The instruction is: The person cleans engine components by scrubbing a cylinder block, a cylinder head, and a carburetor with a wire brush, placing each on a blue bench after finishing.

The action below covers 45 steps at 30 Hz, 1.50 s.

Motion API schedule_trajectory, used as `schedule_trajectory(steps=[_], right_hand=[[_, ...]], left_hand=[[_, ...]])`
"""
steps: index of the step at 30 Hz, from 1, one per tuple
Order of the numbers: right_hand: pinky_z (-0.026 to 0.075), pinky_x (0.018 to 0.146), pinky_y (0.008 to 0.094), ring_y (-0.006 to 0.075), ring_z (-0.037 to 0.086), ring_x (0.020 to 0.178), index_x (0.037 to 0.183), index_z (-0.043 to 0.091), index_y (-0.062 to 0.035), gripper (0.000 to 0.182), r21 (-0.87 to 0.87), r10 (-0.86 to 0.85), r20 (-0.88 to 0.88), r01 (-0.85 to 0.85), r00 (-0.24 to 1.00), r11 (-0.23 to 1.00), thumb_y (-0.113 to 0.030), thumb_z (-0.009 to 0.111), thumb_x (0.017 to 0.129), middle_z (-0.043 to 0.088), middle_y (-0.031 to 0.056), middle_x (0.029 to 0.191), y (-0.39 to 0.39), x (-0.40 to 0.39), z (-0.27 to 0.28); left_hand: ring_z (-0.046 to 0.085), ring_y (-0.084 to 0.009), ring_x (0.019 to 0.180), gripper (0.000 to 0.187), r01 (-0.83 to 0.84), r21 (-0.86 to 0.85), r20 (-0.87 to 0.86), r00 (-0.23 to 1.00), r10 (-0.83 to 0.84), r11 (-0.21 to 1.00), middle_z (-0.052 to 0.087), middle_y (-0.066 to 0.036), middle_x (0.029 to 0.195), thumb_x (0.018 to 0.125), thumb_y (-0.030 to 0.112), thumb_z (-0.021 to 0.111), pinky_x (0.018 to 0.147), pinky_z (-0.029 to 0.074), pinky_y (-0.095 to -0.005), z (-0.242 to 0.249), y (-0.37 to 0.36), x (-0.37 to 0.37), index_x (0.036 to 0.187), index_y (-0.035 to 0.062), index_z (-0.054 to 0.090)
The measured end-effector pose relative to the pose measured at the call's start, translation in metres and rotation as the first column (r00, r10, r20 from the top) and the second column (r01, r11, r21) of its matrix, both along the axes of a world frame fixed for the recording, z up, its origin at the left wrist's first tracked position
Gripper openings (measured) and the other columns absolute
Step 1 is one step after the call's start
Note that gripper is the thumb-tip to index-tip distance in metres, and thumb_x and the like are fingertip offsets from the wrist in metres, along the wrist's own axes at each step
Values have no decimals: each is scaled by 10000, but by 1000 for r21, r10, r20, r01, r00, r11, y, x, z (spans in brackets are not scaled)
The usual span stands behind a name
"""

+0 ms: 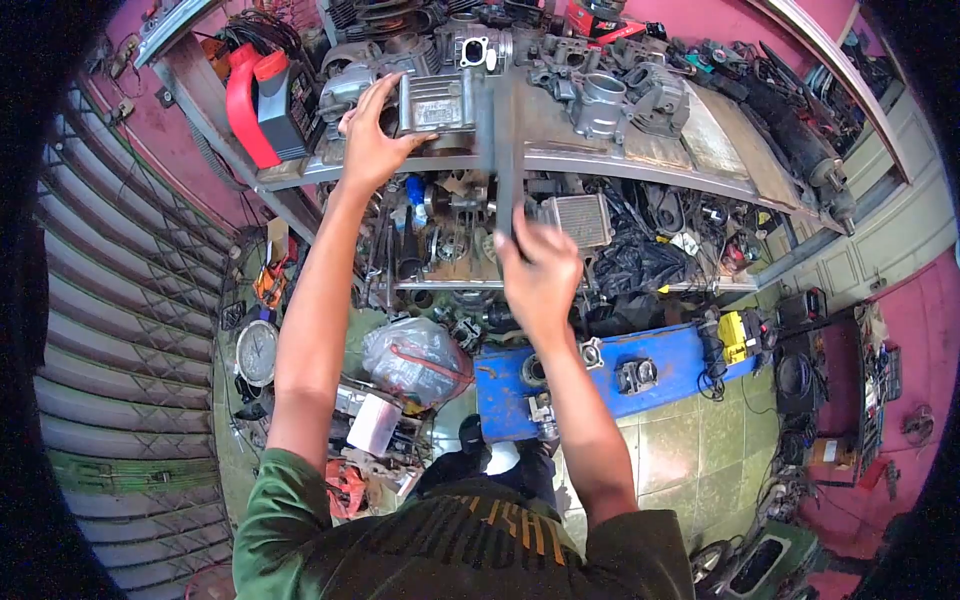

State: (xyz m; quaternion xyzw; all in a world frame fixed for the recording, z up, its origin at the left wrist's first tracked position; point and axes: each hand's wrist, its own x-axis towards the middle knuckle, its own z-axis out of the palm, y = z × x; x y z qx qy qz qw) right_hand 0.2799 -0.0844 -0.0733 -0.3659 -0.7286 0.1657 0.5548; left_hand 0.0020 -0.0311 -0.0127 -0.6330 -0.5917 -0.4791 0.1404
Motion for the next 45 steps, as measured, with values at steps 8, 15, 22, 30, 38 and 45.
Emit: schedule_trajectory(steps=[8, 15, 22, 30, 38, 45], right_hand=[[375, 987, 447, 190, 679, 870, 1138, 770, -70, 343, 320, -165, 209, 92, 964, 943, -140, 798, 804, 741, 69, 817, 23, -28, 44], [359, 1003, 430, 177, 691, 894, 1159, 773, -91, 366, 318, -180, 233, 100, 956, 943, -126, 812, 796, 761, 50, 860, 1, -4, 25], [387, 1011, 388, 189, 705, 918, 1166, 778, -91, 377, 253, -149, 241, 86, 959, 964, -108, 820, 792, 771, 74, 932, 12, 0, 34], [378, 1027, 392, 180, 705, 934, 1168, 779, -111, 389, 208, -168, 185, 129, 968, 970, -110, 828, 782, 781, 71, 930, 17, 12, 30], [414, 995, 382, 219, 703, 897, 1166, 783, -108, 389, 178, -233, 143, 207, 962, 962, -116, 836, 781, 758, 92, 912, 38, 24, 30], [403, 980, 395, 213, 696, 876, 1165, 775, -96, 378, 233, -222, 157, 182, 962, 955, -136, 822, 791, 758, 78, 898, 49, 1, 45]], left_hand=[[501, -273, 1366, 907, 28, 62, -52, 998, -24, 998, 577, -103, 1419, 623, 320, 953, 1088, 272, -458, 2, 7, 8, 1406, 112, 545], [475, -277, 1389, 917, -18, 10, -117, 993, 19, 1000, 547, -120, 1451, 655, 293, 935, 1096, 258, -456, 7, 2, 6, 1445, 132, 498], [439, -265, 1430, 953, -29, -64, -115, 993, 22, 998, 533, -135, 1475, 625, 342, 946, 1117, 246, -445, 18, 7, 4, 1438, 113, 506], [436, -233, 1429, 900, 67, 35, -291, 955, -54, 997, 564, -101, 1432, 595, 362, 956, 1070, 246, -505, 32, 20, 12, 1372, 117, 575], [444, -184, 1424, 843, 114, 84, -479, 876, -60, 990, 587, -20, 1359, 600, 288, 941, 1007, 275, -541, 25, 45, 5, 1352, 178, 578], [454, -184, 1425, 862, 93, 109, -419, 907, -40, 990, 581, 32, 1420, 579, 206, 925, 978, 274, -474, 9, 29, -5, 1363, 172, 570]])
